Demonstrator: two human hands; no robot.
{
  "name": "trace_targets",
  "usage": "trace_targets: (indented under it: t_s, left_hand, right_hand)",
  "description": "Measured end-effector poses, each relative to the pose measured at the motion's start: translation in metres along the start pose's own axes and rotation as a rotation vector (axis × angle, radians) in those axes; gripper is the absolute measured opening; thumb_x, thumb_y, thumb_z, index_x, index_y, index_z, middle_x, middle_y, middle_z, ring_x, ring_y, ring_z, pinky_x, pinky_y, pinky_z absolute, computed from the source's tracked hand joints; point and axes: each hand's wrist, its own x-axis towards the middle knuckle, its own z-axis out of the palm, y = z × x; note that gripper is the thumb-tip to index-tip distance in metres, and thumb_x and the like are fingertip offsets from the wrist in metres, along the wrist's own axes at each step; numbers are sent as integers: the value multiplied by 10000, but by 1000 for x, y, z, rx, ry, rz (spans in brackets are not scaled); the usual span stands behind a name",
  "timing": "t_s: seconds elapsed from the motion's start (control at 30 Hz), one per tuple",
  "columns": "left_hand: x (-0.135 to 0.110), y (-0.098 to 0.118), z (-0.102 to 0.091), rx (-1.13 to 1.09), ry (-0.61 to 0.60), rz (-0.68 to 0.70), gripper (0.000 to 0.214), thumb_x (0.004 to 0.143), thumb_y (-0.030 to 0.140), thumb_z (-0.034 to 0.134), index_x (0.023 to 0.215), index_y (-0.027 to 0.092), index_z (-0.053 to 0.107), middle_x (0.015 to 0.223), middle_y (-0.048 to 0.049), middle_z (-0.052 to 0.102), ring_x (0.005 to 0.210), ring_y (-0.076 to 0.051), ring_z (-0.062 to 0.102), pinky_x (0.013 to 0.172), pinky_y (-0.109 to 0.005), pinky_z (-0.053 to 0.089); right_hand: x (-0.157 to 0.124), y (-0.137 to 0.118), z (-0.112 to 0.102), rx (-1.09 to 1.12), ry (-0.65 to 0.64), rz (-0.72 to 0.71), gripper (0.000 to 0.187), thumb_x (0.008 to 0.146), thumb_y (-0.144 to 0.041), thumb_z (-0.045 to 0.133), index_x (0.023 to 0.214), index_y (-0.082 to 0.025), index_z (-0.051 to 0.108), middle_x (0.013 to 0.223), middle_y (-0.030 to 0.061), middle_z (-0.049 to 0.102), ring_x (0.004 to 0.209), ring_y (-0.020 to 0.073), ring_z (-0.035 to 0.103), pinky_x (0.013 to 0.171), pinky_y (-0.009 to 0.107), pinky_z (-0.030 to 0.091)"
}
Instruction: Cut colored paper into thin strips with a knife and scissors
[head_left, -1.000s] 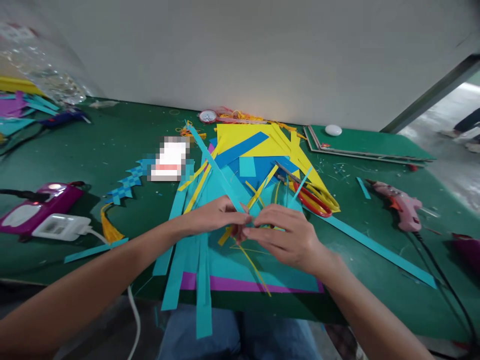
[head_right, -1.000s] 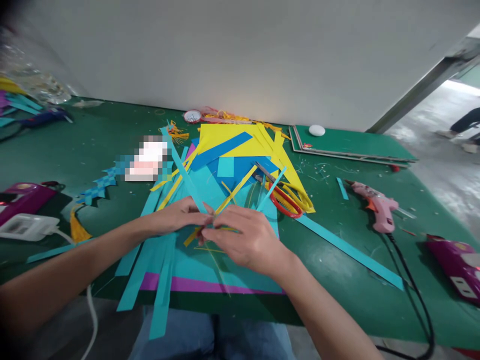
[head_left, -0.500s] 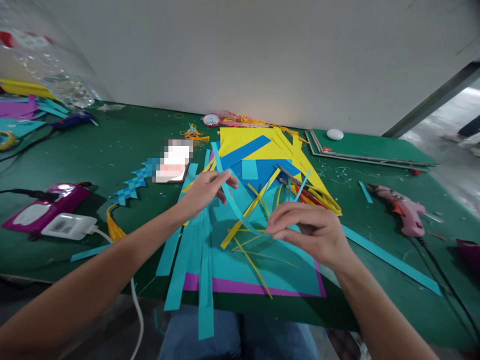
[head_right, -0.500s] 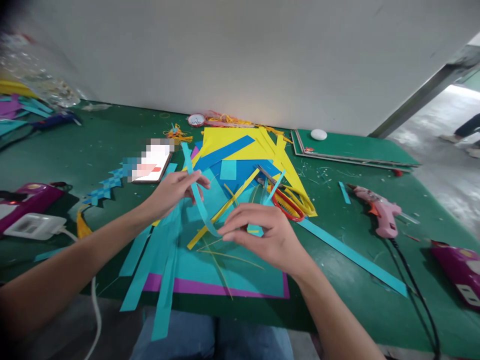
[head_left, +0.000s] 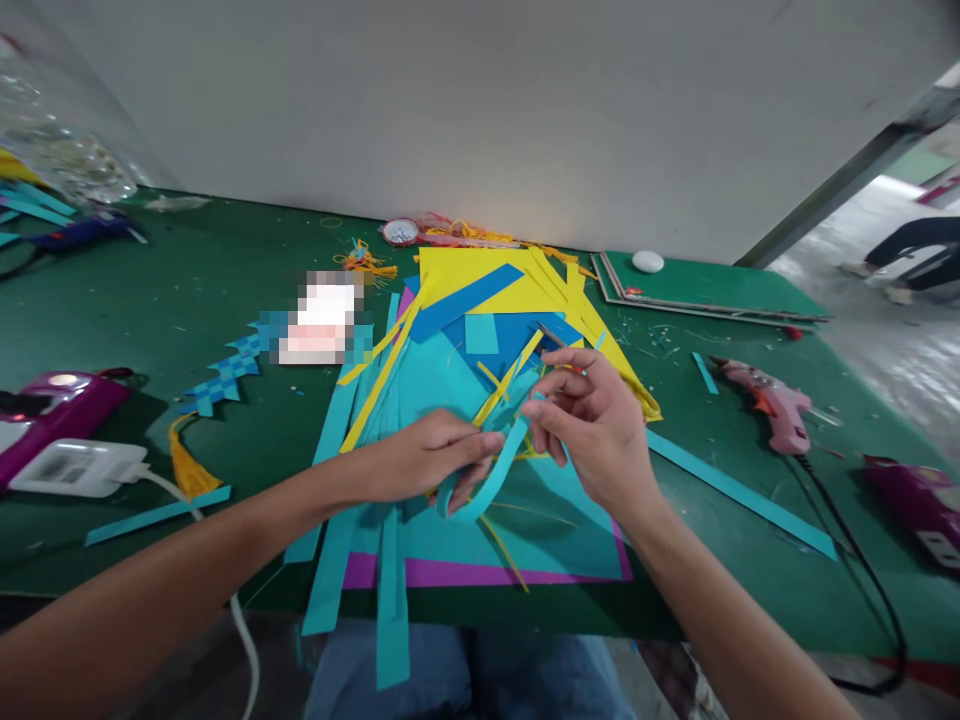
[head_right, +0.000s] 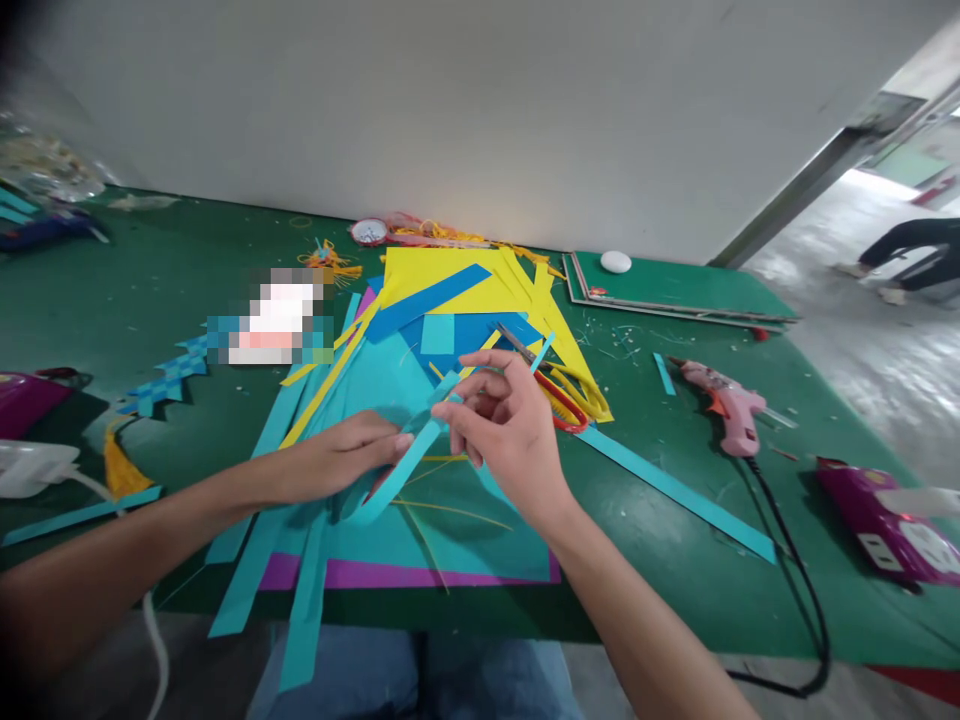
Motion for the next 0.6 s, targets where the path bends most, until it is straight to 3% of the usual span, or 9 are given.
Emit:
trace_targets:
  t_s: [0.27,0.37,0.43,0.6]
  left_hand:
    - [-1,9,-1,57,-55,80,651,959,637,334,554,171,540,526,-41,590,489,-129,524,571,-253,455]
    - [0,9,0,40,-86,71,678,948,666,323,565,168,576,514,-52,595,488,-133,515,587,-256,473]
    - [-1,9,-1,12,-98,60,671,946,660,343,583,161,605,513,-54,605,487,-133,524,585,-254,479]
    - [-3,8,-2,-189,4,-43,637,949,645,354,811,137,713,646,-71,687,564,-162,640,590,-257,520]
  right_hand:
    - [3,1,-1,5,-15,156,382,725,-279,806,1059,-194,644,616,-90,571,398,44,483,351,179,326]
    - [3,4,-1,-19,-39,229,247,747,-355,787,841,-167,659,529,-70,555,365,50,455,342,189,271]
    - [2,5,-2,-36,-54,241,297,767,-395,766,674,-166,600,487,-55,544,351,48,442,344,193,250]
    - [-2,3,-3,-172,-87,185,319,793,-389,742,618,-173,586,458,-56,530,365,53,445,383,206,287]
